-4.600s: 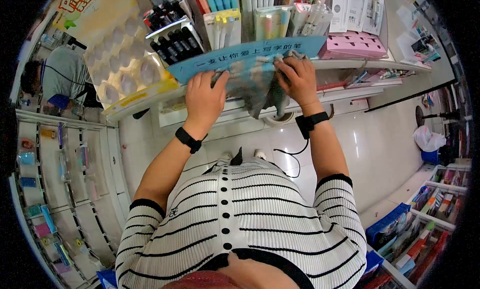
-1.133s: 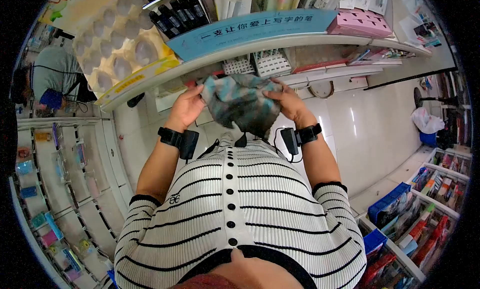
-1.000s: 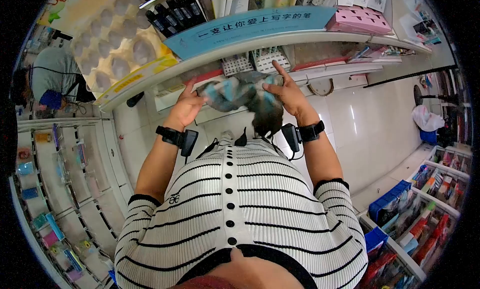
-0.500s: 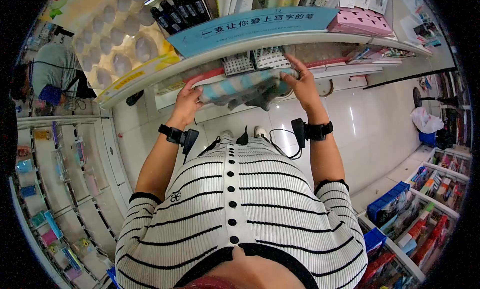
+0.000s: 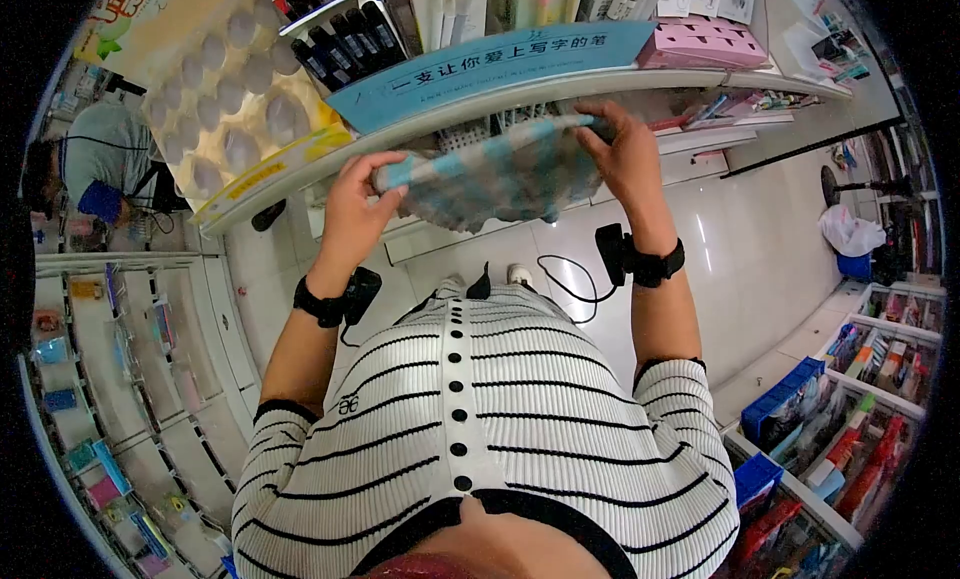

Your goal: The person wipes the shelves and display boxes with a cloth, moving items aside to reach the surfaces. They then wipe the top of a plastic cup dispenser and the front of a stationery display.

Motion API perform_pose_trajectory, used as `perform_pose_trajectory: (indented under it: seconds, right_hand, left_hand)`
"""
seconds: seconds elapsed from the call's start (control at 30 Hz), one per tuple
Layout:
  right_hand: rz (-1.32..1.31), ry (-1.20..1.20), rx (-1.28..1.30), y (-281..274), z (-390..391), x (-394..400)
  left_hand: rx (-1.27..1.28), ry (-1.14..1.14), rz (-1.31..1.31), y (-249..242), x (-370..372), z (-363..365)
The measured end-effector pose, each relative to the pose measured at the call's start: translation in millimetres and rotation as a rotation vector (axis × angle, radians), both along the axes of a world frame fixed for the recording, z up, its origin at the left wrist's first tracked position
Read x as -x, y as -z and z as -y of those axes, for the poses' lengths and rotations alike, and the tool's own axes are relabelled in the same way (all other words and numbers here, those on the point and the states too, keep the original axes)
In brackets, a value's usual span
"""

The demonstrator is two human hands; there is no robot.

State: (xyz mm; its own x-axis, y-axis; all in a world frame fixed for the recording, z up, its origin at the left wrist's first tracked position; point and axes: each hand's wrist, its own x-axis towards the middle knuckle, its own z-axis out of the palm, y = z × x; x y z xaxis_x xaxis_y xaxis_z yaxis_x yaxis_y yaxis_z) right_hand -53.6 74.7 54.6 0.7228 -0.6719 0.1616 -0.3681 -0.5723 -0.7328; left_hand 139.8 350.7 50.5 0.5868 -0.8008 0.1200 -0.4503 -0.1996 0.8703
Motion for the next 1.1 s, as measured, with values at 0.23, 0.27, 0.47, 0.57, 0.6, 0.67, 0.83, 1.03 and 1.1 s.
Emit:
perform_pose_trajectory:
  seconds: [0.23, 0.27, 0.47, 0.57, 0.6, 0.67, 0.83, 1.03, 1.1]
  right_hand:
    - [-0.04, 0.166, 0.283, -28.3, 0.7, -17.3]
    - [-0.068, 0.21, 0.338, -31.3, -2.5, -20.7]
    - [0.084, 0.355, 0.655, -1.0, 1.7, -51.1]
    - [0.23, 0.41, 0.705, -3.6, -5.3, -61.6]
    - [0.354, 0.46, 0.77, -4.5, -5.5, -64.2]
    - [0.342, 0.425, 0.864, 0.1, -2.0, -63.0]
    - [0.232, 0.116, 0.78, 38.5, 14.6, -64.1]
    - [0.249, 0.087, 0.828, 33.8, -6.8, -53.9]
    - [0.221, 0.084, 0.809, 28.5, -7.6, -55.4]
  left_hand:
    - [0.113, -0.249, 0.5, -30.4, -5.3, 13.2]
    - [0.152, -0.288, 0.65, -29.8, -8.3, 15.7]
    - [0.146, -0.402, 0.806, -14.3, -24.1, 27.4]
    - [0.14, -0.458, 0.94, -9.1, -29.0, 30.7]
    - [0.139, -0.458, 0.939, -6.4, -30.5, 32.5]
    - [0.173, -0.46, 1.033, 0.2, -32.5, 34.8]
    - [0.1, -0.303, 0.986, 4.4, -22.3, 40.5]
    - [-0.04, -0.232, 1.021, 8.6, -1.0, 37.3]
    - [-0.08, -0.203, 0.997, 10.7, 0.4, 37.4]
